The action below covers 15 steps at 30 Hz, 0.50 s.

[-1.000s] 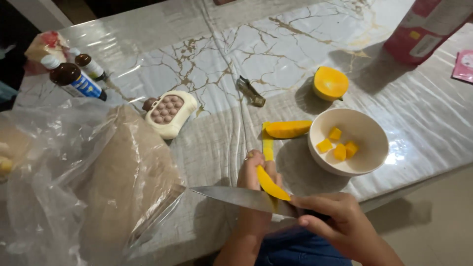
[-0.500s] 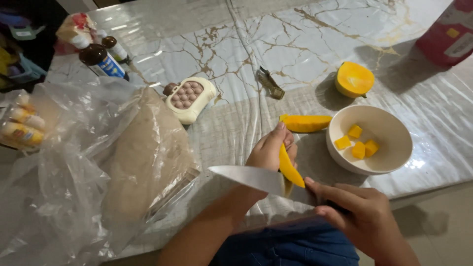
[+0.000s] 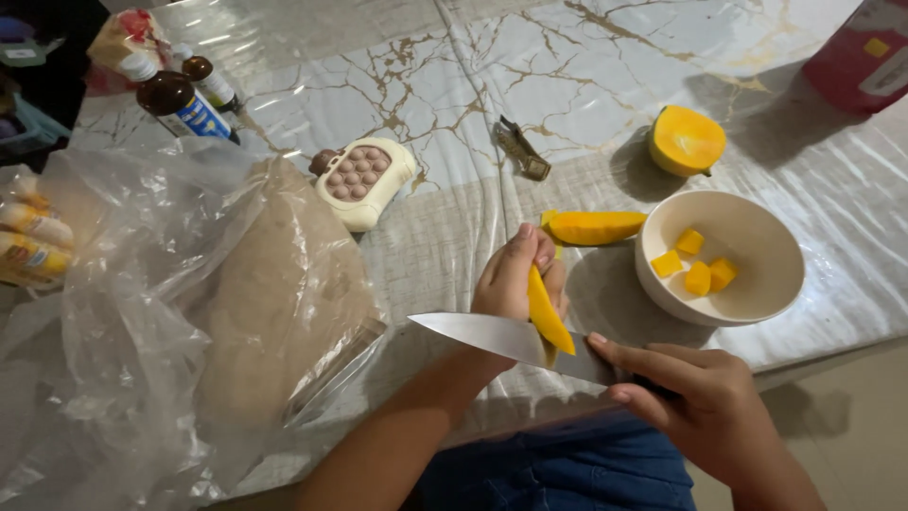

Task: Cutting a mango into small pieces and putting them in a bowl.

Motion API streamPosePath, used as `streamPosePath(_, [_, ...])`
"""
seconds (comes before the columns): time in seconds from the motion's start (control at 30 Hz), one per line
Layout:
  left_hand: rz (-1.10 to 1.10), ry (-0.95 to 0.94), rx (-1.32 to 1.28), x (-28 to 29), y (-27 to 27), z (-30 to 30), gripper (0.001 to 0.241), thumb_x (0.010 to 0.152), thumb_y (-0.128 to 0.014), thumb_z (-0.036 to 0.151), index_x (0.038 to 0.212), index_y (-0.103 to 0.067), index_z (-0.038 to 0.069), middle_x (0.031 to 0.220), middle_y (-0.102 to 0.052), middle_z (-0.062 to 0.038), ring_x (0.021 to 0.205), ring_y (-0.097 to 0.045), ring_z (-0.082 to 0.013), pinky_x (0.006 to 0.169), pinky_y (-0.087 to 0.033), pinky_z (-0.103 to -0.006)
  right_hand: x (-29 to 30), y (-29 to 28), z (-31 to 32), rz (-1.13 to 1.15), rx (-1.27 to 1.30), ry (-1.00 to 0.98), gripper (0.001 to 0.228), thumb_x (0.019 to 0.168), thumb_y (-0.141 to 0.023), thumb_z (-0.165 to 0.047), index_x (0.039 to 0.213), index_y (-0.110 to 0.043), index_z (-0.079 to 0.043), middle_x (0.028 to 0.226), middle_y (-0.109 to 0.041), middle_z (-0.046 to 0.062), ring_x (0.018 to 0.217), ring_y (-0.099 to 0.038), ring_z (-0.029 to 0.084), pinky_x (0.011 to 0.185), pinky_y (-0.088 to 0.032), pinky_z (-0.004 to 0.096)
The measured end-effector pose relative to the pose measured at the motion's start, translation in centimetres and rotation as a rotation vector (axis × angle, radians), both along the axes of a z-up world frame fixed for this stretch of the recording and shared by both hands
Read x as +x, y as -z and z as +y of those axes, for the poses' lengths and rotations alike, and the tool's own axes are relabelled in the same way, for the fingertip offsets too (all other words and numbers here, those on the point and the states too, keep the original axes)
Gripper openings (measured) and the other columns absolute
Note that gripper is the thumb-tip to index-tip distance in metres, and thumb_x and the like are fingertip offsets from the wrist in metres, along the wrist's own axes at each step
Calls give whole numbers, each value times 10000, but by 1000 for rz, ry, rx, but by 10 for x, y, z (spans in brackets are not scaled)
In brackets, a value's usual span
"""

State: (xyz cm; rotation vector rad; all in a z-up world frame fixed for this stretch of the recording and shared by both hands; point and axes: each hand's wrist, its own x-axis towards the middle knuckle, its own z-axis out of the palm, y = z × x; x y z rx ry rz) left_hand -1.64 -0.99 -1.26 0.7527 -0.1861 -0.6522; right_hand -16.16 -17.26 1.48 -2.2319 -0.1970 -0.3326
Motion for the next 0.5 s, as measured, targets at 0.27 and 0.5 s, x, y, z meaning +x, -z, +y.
streamPosePath(0.27, [-12,30,-102,-2,2,3,377,1139,-380,433,922,-436,130,590,-425,-34,464,-395,-152,474,-369,-294,-4,-8,4,-68,0,-32,428,779,-808,-182,1193,-755,-86,877,-806,71,713,-732,151,601,-585,259])
streamPosePath(0.5, [-151,75,-162,1,-2,10,382,1147,-311,421,928,-411,125,584,-421,-66,462,-390,-181,485,-364,-310,0,-15,7,-56,-66,0,436,733,-823,-205,1153,-774,-99,684,-726,52,569,-679,151,516,-534,296])
